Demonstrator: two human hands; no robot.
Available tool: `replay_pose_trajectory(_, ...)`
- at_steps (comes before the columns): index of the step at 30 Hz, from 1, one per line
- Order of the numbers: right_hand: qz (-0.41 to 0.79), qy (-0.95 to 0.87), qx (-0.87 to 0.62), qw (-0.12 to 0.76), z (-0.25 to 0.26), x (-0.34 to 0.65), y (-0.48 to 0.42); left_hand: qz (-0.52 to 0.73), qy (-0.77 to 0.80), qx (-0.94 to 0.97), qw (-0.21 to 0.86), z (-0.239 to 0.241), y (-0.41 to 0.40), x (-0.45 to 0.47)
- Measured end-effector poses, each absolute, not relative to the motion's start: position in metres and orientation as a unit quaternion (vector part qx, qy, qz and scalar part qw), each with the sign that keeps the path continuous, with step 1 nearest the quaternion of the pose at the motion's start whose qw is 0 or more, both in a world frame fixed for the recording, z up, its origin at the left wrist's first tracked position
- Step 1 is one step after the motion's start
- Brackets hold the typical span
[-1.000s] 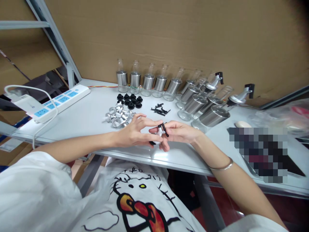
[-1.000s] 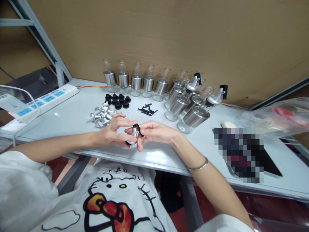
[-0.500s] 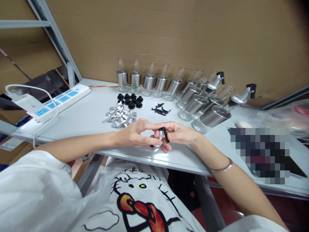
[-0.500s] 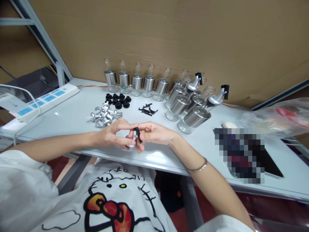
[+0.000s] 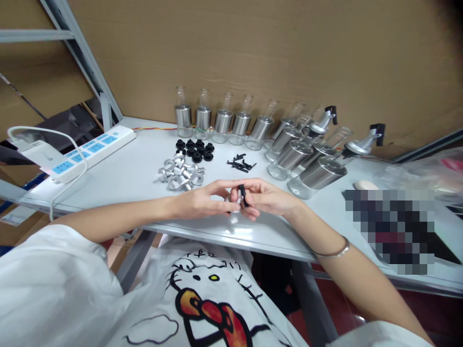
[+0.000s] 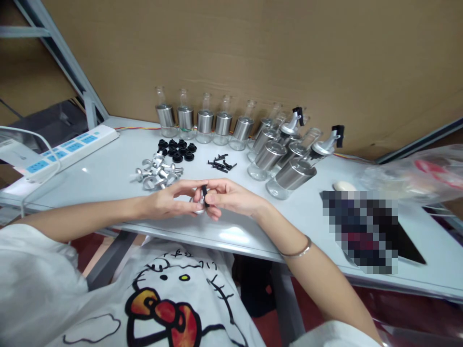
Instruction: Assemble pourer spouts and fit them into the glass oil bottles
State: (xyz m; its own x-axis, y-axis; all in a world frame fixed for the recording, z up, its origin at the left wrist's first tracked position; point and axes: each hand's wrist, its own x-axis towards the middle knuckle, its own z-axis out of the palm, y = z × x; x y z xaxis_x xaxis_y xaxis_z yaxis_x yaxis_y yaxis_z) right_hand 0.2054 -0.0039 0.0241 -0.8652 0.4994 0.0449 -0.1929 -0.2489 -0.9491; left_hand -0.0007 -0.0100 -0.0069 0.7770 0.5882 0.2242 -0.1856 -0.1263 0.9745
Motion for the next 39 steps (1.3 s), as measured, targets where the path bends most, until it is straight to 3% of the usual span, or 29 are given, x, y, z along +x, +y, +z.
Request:
replay_pose_trajectory(16, 0.731, -0.602, -0.193, 0.256, 0.028, 0.204, -0.006, 0.301, 0.165, 0.701, 0.625, -0.008, -0.008, -0.003)
replay_pose_trajectory(18, 0.732, -0.601, -0.193, 0.256, 0.029, 0.206, -0.006, 0.321, 0.164, 0.749, 0.555, -0.01, -0.006, -0.005)
replay_pose_trajectory(23, 0.717, -0.604, -0.206, 0.283, 0.028, 0.207, -0.004, 0.355, 0.115, 0.901, 0.222, -0.011, 0.006, -0.011)
replay_pose_trajectory(26, 0.713, -0.581, -0.229, 0.317, 0.025, 0.206, -0.002, 0.388, 0.089, 0.912, 0.098, -0.01, 0.011, -0.012)
replay_pose_trajectory(30, 0.697, -0.562, -0.267, 0.357, 0.023, 0.204, -0.002, 0.423, 0.097, 0.9, 0.044, -0.007, 0.013, -0.01)
replay_pose_trajectory(39, 0.719, -0.536, -0.255, 0.362, 0.024, 0.202, -0.002, 0.437, 0.1, 0.894, 0.03, -0.005, 0.013, -0.009)
